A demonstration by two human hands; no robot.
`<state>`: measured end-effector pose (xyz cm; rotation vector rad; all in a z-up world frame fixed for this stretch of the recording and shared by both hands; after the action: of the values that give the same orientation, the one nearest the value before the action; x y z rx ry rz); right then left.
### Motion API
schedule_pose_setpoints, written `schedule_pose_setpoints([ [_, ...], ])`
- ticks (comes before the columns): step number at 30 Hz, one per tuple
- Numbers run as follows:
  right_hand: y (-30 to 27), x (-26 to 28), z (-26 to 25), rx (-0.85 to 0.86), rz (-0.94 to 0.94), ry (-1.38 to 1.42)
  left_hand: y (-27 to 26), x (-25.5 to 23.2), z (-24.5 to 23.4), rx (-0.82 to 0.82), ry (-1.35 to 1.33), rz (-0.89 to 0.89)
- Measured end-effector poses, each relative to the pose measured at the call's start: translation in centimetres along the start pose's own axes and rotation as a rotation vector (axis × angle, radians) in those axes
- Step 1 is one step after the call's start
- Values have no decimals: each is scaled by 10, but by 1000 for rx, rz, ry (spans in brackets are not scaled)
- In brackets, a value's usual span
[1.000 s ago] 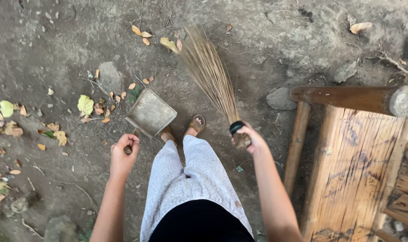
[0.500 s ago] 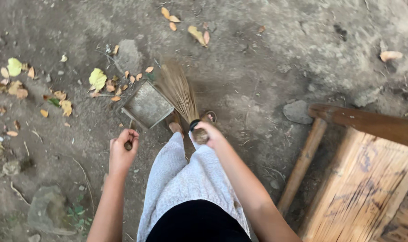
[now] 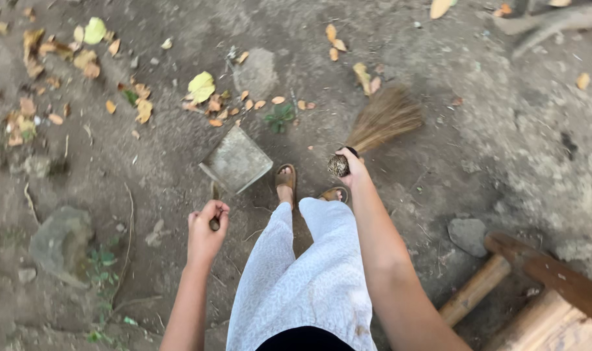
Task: The person sweeps dirt and debris into a dustpan using a small hand broom while moving around an outdoor area.
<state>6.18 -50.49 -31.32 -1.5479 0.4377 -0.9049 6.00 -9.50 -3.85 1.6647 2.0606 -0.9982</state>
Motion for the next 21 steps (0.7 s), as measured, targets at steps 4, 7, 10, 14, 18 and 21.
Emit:
schedule_pose_setpoints([
  [4,11,-28,27,82,38,-311,-6,14,-3,-11,-31,-6],
  [7,-11,-26,42,358,148,-208,-9,20,-1,4,-40,-25],
  [10,-43,-33,50,437,64,-245,-13,26,0,19,-46,-48],
  [14,-58,-96,45,58,10,-248,-15,29,4,8,-71,-61],
  [18,-38,-144,70,119,219,-13,-17,36,9,7,-71,-56],
  [21,-30,-134,60,323,528,58,-17,36,11,12,-85,-40],
])
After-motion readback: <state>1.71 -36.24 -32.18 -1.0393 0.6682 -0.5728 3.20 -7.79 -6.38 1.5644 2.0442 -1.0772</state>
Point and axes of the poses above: each hand's wrist, its own y-axis towards the middle knuckle, its own z-axis out of the palm, x = y × z, the point moved 7 cm from there along y, towards the middle knuckle, and after that the axes turned 5 degrees about -x, right-handed, at the moved point
